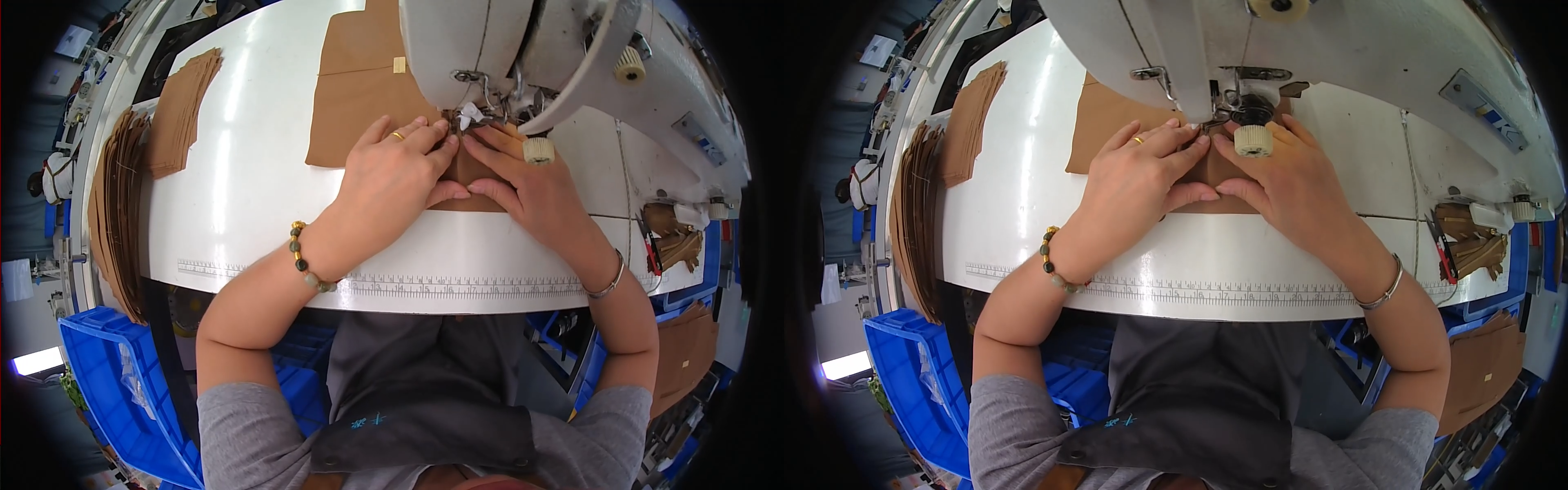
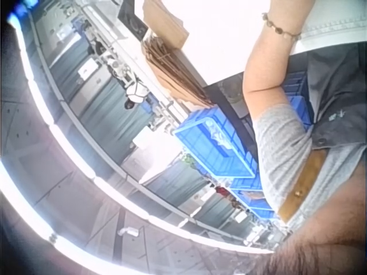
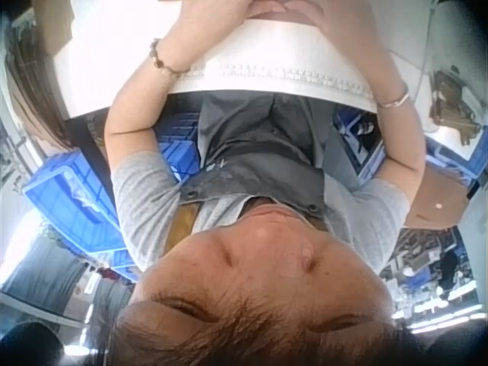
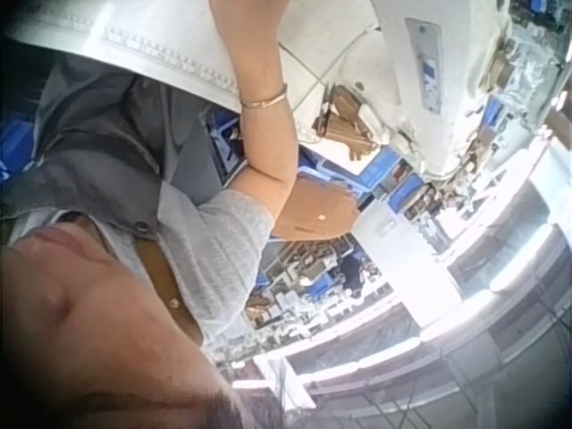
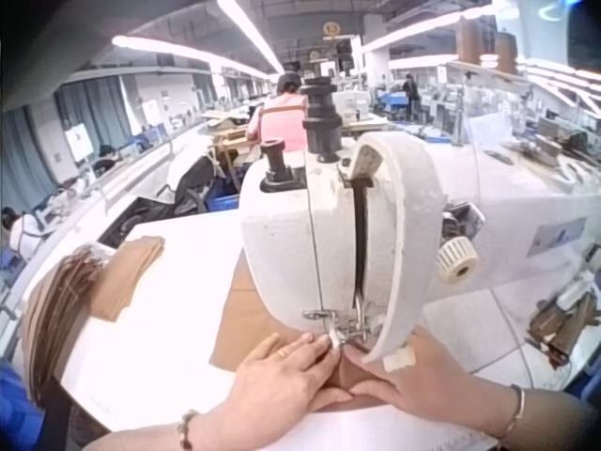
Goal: Sewing a zipper onto a leather panel using an industrial sewing machine.
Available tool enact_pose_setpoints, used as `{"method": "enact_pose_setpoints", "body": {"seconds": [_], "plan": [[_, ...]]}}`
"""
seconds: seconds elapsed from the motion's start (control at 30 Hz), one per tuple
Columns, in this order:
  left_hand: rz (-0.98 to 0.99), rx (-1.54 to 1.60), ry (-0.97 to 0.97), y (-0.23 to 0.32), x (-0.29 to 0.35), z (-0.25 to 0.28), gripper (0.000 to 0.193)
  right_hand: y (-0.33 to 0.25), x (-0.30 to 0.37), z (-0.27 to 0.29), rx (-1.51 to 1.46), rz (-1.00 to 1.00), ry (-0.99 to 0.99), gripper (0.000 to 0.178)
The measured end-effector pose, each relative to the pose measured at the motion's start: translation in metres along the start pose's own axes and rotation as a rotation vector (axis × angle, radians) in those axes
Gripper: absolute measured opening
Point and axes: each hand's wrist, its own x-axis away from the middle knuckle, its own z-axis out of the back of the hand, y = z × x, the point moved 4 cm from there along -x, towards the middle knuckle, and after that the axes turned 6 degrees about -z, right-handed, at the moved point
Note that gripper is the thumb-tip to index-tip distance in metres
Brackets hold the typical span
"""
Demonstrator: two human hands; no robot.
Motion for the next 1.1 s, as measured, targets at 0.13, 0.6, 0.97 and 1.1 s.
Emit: {"method": "enact_pose_setpoints", "body": {"seconds": [0.13,0.6,0.97,1.1], "plan": [[0.001,-0.008,-0.001,-0.001,-0.001,-0.001,0.058,-0.001,-0.002,0.001,0.008,0.016,0.013,0.049],[0.011,0.004,0.034,0.006,0.002,0.007,0.036,-0.019,0.004,0.004,0.304,0.031,0.076,0.016],[0.008,0.164,-0.001,0.000,-0.002,0.012,0.041,-0.015,0.006,0.003,0.104,-0.019,0.105,0.034],[0.009,0.259,-0.051,-0.011,-0.004,0.013,0.050,-0.022,0.009,-0.004,0.197,-0.029,0.082,0.035]]}}
